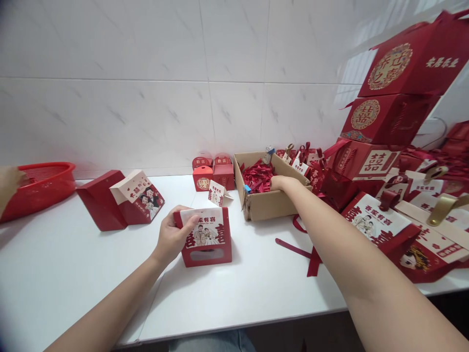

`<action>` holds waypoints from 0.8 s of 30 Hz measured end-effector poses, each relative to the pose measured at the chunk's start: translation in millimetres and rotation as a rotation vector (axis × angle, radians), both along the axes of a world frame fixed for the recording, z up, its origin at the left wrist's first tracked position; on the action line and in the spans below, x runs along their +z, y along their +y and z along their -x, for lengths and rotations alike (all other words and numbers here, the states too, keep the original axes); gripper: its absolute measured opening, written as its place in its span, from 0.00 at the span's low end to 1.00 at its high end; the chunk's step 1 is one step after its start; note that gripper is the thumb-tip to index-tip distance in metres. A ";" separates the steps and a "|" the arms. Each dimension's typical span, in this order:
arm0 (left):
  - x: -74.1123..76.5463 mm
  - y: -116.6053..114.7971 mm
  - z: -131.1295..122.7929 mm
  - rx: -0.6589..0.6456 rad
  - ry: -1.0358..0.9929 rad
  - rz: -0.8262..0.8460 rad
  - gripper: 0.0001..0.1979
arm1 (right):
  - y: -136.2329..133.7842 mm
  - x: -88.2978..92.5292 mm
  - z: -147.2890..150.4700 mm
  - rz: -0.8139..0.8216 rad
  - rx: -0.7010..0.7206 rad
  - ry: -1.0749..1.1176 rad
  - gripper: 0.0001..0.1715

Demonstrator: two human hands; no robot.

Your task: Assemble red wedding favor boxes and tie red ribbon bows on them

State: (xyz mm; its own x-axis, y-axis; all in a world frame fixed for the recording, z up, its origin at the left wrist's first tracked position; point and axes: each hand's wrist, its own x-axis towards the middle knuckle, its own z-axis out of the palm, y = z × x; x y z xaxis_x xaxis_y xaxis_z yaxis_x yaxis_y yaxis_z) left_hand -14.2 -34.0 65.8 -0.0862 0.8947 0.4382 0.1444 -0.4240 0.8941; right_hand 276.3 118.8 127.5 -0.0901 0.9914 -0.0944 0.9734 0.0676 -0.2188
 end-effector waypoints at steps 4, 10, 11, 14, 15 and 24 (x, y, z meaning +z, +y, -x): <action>-2.3 0.5 0.7 -0.006 0.006 0.006 0.13 | -3.3 3.1 -10.5 -0.066 -0.012 0.204 0.03; -3.9 1.0 2.3 -0.025 0.015 0.011 0.13 | -12.5 14.8 -21.7 -0.490 -0.162 0.550 0.07; -3.9 0.9 2.5 -0.029 0.016 0.008 0.13 | -13.0 16.8 -20.4 -0.547 -0.177 0.612 0.07; -3.8 0.3 2.7 -0.041 0.019 -0.001 0.13 | -16.1 24.7 -8.5 -0.640 -0.167 0.795 0.08; -3.8 0.2 2.8 -0.040 0.020 -0.004 0.13 | -19.3 28.1 -1.8 -0.648 -0.146 0.848 0.08; -4.3 -7.0 4.2 -0.058 0.081 -0.122 0.11 | -130.4 27.0 95.3 -0.699 0.453 1.276 0.07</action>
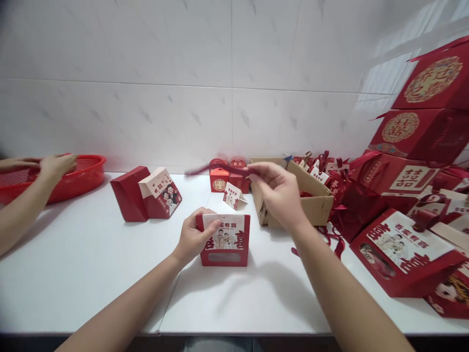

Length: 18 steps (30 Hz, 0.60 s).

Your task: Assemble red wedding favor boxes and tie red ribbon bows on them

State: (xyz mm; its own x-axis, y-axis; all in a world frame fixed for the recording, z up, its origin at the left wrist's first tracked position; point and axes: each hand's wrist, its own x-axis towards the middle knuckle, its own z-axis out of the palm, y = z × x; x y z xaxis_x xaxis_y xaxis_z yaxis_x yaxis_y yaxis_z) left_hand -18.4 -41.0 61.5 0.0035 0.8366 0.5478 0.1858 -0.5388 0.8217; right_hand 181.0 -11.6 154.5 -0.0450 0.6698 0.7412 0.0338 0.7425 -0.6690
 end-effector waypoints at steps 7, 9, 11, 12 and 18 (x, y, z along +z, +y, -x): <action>3.9 -13.2 -3.7 -0.225 0.073 -0.283 0.05 | -0.9 -63.6 20.9 0.322 0.119 0.340 0.08; 5.9 -16.4 -4.8 -0.291 0.096 -0.309 0.06 | 8.3 -73.0 18.3 0.474 0.203 0.408 0.12; 7.3 -18.5 -5.4 -0.341 0.137 -0.283 0.06 | 11.0 -76.1 17.1 0.565 0.224 0.374 0.13; 7.7 -19.0 -5.5 -0.358 0.153 -0.269 0.06 | 10.0 -75.8 17.4 0.592 0.214 0.331 0.13; 9.1 -16.0 -5.4 -0.263 0.202 -0.244 0.05 | -1.6 -70.6 19.4 0.692 0.222 0.262 0.13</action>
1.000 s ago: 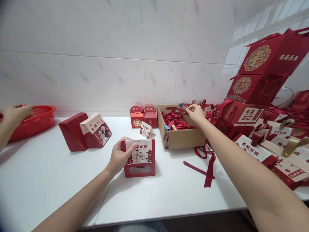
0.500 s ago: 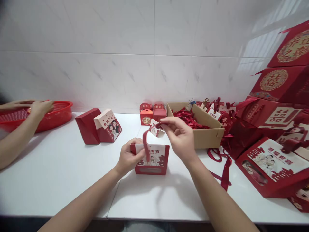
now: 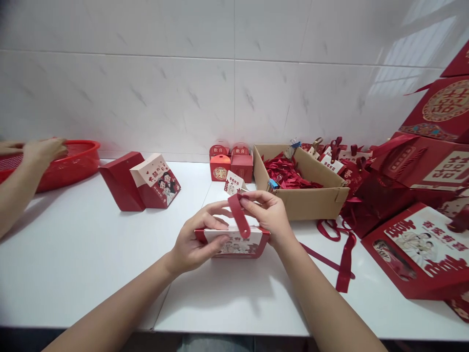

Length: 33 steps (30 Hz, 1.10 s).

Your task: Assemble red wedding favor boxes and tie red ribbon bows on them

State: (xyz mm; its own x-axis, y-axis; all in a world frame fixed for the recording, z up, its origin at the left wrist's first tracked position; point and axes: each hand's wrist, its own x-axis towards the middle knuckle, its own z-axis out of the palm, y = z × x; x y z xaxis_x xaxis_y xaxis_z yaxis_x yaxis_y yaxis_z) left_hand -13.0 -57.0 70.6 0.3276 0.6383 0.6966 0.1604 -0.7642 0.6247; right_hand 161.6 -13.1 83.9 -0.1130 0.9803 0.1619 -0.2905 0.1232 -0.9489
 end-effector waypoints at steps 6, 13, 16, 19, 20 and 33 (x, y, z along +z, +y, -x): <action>3.0 0.9 2.8 -0.040 0.004 0.043 0.04 | -1.9 -5.2 -6.0 -0.042 0.134 -0.028 0.12; 5.9 0.2 3.4 -0.025 -0.018 0.096 0.04 | -3.8 -5.5 -5.1 -0.099 0.023 -0.056 0.13; 5.8 -0.3 3.0 -0.028 -0.037 0.150 0.04 | -4.2 -4.9 -3.8 -0.098 -0.018 -0.061 0.12; 5.5 -0.3 3.0 -0.055 -0.060 0.206 0.04 | -4.9 -4.4 -2.9 -0.105 -0.036 -0.083 0.11; 5.5 -0.2 3.2 -0.061 -0.064 0.224 0.04 | -5.3 -4.1 -2.5 -0.106 -0.039 -0.089 0.11; 10.0 3.2 8.5 -0.087 -0.067 0.395 0.06 | -3.2 -8.2 -1.5 -0.183 0.058 -0.044 0.16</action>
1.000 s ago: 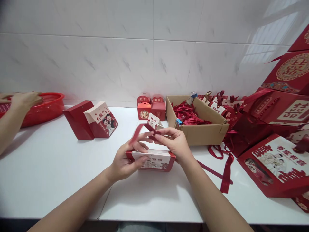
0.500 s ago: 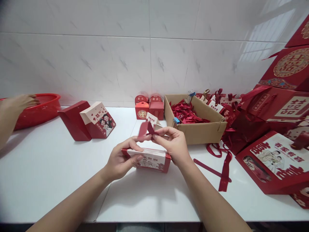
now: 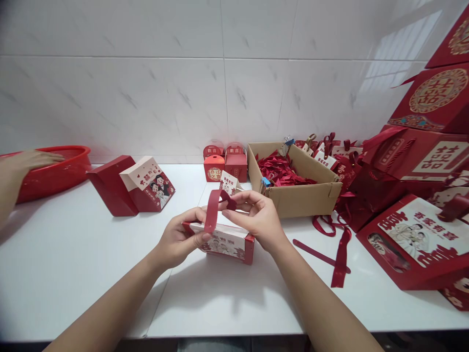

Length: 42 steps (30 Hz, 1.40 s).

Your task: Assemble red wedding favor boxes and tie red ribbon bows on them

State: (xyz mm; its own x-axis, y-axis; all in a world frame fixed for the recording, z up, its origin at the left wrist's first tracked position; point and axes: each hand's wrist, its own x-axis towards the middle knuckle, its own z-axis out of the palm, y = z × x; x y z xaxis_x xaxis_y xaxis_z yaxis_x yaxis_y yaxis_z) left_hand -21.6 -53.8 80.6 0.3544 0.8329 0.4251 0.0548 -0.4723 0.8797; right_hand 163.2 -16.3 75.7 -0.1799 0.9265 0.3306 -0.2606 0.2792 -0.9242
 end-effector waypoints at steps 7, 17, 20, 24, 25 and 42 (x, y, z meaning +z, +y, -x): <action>1.1 3.5 2.2 0.016 0.063 -0.082 0.07 | 1.5 0.8 1.0 0.042 -0.027 -0.005 0.17; 1.5 5.2 7.4 -0.013 0.096 -0.132 0.06 | -2.9 -1.5 -0.5 0.058 0.057 0.033 0.17; 1.9 4.5 7.9 -0.001 0.093 -0.117 0.07 | -3.4 -1.5 -0.5 0.059 0.053 0.050 0.16; 2.0 2.9 5.8 -0.007 0.029 -0.054 0.08 | -2.3 -1.4 -0.4 0.064 0.070 0.061 0.16; 2.0 2.8 5.3 -0.012 0.017 -0.044 0.08 | -1.9 -1.4 -0.5 0.063 0.076 0.063 0.16; 0.4 5.2 4.5 -0.058 -0.060 0.028 0.08 | -2.6 2.3 2.0 0.101 0.045 0.063 0.16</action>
